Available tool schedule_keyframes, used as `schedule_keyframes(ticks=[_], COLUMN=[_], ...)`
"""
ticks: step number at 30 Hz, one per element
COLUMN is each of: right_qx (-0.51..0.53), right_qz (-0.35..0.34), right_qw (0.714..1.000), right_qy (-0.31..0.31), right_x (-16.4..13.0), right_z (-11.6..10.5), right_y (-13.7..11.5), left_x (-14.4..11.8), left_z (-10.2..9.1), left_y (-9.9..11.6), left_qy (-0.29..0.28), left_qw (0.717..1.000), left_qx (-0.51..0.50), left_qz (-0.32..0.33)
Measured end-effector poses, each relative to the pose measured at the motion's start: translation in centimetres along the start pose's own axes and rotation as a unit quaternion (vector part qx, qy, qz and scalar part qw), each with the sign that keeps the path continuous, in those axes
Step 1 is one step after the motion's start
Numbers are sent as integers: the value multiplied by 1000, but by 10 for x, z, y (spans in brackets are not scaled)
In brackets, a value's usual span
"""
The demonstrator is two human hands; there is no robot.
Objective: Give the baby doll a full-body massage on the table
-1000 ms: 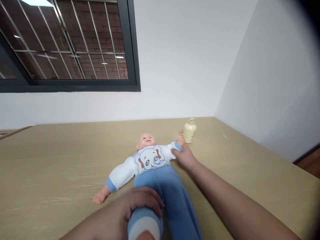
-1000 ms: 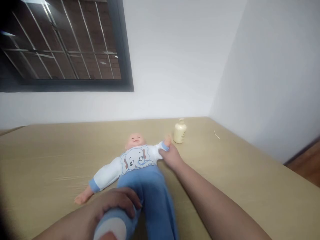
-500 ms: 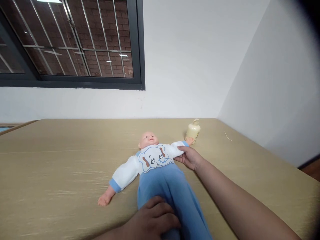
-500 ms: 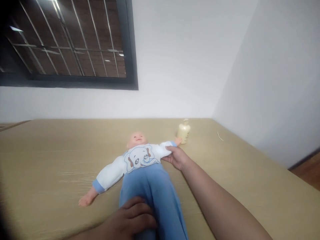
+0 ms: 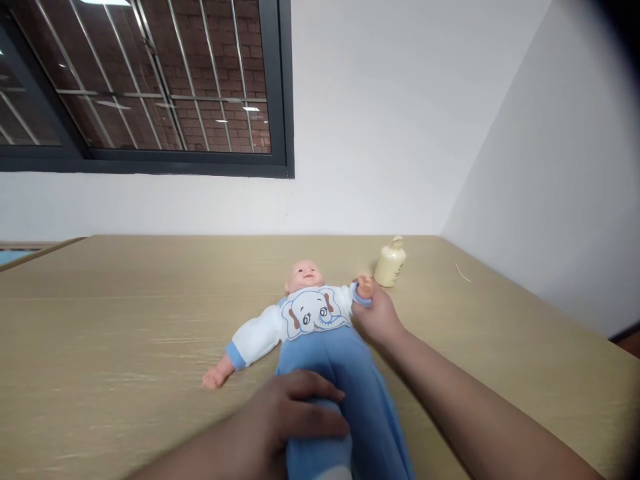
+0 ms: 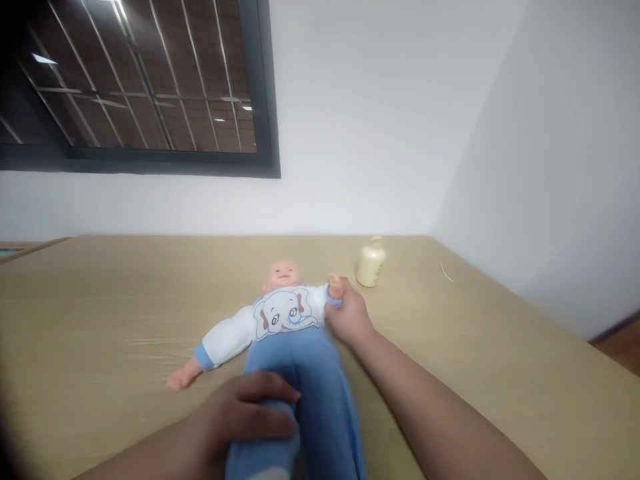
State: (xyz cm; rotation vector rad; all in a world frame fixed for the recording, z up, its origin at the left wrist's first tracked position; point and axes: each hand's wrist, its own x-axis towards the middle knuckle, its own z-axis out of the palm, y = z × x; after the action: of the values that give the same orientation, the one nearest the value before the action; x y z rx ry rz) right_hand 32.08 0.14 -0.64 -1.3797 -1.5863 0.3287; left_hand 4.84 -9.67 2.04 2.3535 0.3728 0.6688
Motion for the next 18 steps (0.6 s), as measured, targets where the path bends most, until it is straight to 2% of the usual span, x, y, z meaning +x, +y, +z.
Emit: schedule_keyframes(ticks=[4,7,10,14,18], right_qx=[-162,-275,-354,-404,-402], right_qz=[-63,-109,-123,-135,-140], right_qw=[982,946,914,890,890], right_qy=[-77,-129,-156,-163,-164], right_x=[-5,-7,-9,-11,-12], right_z=[-3,-4,-4,-5,-5], right_y=[-25,-38,-47,-53,-52], left_x=[1,5,9,13,12], left_z=[-10,-17,-22,-24,-22], left_y=[-2,-8,-13,-17,-17], left_qy=[60,73,81,81,84], left_qw=[994,987,981,974,972], left_qx=[-65,-99,-135,-162,-172], left_qz=[-70,-99,-115,-133,-138])
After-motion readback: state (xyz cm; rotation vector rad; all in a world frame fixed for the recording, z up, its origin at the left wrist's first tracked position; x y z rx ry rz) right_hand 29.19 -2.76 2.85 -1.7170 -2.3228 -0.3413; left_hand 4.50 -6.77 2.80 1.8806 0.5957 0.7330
